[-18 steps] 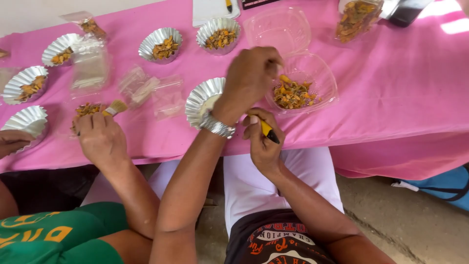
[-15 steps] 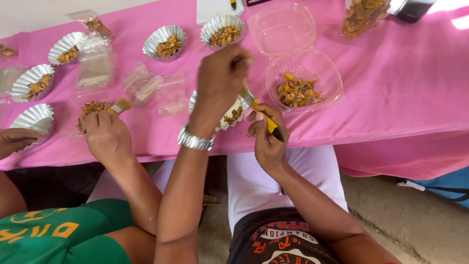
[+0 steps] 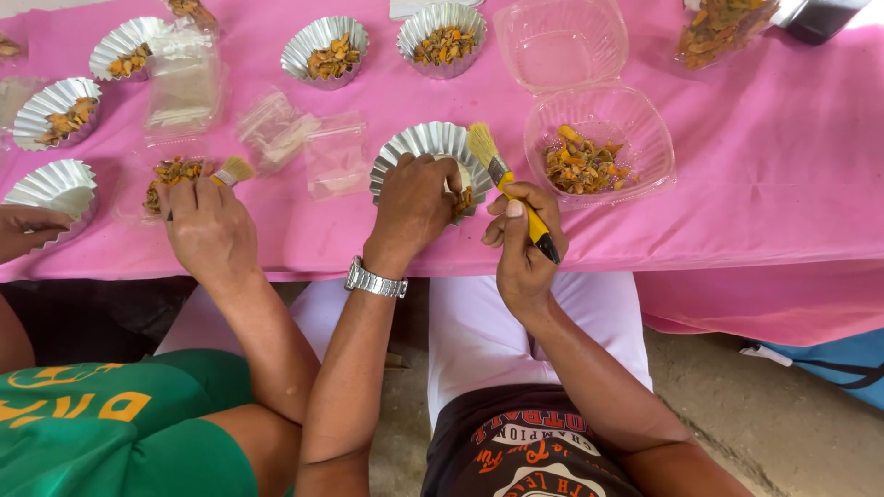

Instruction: The person uses a brush to sweep dried fruit pieces from a paper cup into a plastic container, then transfers the pieces into a small plastic bag. The person repeats this process with multiple cups and bags on a pink tablecloth.

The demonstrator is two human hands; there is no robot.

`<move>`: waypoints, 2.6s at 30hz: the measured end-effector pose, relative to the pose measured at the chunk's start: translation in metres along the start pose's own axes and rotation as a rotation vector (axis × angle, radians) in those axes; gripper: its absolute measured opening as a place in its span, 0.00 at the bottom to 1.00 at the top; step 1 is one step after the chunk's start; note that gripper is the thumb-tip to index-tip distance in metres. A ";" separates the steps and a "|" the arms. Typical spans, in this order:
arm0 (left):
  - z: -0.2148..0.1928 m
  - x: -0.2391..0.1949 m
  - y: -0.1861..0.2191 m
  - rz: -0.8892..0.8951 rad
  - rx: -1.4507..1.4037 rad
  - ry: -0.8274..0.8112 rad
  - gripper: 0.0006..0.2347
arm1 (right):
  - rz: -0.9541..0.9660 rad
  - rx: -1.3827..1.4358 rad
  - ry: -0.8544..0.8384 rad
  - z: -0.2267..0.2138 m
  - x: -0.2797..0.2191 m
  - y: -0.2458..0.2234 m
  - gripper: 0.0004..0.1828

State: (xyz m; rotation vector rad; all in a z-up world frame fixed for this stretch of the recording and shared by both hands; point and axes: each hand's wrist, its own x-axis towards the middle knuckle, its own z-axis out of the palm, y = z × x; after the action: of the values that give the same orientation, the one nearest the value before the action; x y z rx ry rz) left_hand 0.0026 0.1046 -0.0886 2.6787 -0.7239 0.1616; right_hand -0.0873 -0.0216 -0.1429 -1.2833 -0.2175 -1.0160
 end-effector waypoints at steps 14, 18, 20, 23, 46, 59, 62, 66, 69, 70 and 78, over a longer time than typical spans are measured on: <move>-0.025 0.006 -0.007 -0.236 -0.387 0.134 0.06 | -0.079 -0.029 -0.135 -0.003 -0.001 -0.002 0.09; -0.034 0.001 0.001 -0.278 -0.397 0.143 0.07 | -0.137 -0.008 -0.142 -0.005 -0.003 0.000 0.10; -0.029 0.002 -0.001 -0.284 -0.412 0.146 0.06 | -0.131 -0.034 -0.172 -0.001 -0.001 -0.007 0.09; -0.026 0.005 -0.007 -0.296 -0.424 0.166 0.06 | -0.123 -0.053 -0.177 -0.002 0.000 -0.003 0.09; -0.037 -0.004 0.003 -0.220 -0.551 0.218 0.05 | -0.107 -0.006 -0.107 -0.001 0.001 -0.011 0.12; -0.042 0.003 0.015 -0.050 -0.712 0.284 0.05 | -0.083 -0.005 -0.132 -0.001 0.001 -0.008 0.11; -0.037 0.021 0.046 0.063 -0.702 0.342 0.04 | -0.086 -0.038 -0.123 0.000 0.005 -0.012 0.11; -0.008 0.054 0.086 0.130 -0.370 0.195 0.03 | -0.087 -0.132 -0.094 0.002 0.006 -0.018 0.11; 0.013 0.080 0.096 0.132 -0.161 0.078 0.03 | -0.107 -0.133 -0.083 -0.008 -0.005 0.006 0.11; 0.008 0.077 0.099 0.127 -0.162 0.079 0.03 | -0.105 -0.132 -0.088 -0.008 -0.004 -0.002 0.11; -0.052 0.028 0.052 0.166 -0.412 0.378 0.08 | 0.048 -0.043 -0.035 -0.001 -0.002 -0.010 0.14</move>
State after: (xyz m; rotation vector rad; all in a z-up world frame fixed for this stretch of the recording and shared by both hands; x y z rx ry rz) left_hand -0.0006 0.0695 -0.0186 2.1166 -0.7583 0.4895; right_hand -0.0960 -0.0203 -0.1378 -1.3399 -0.1915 -0.9622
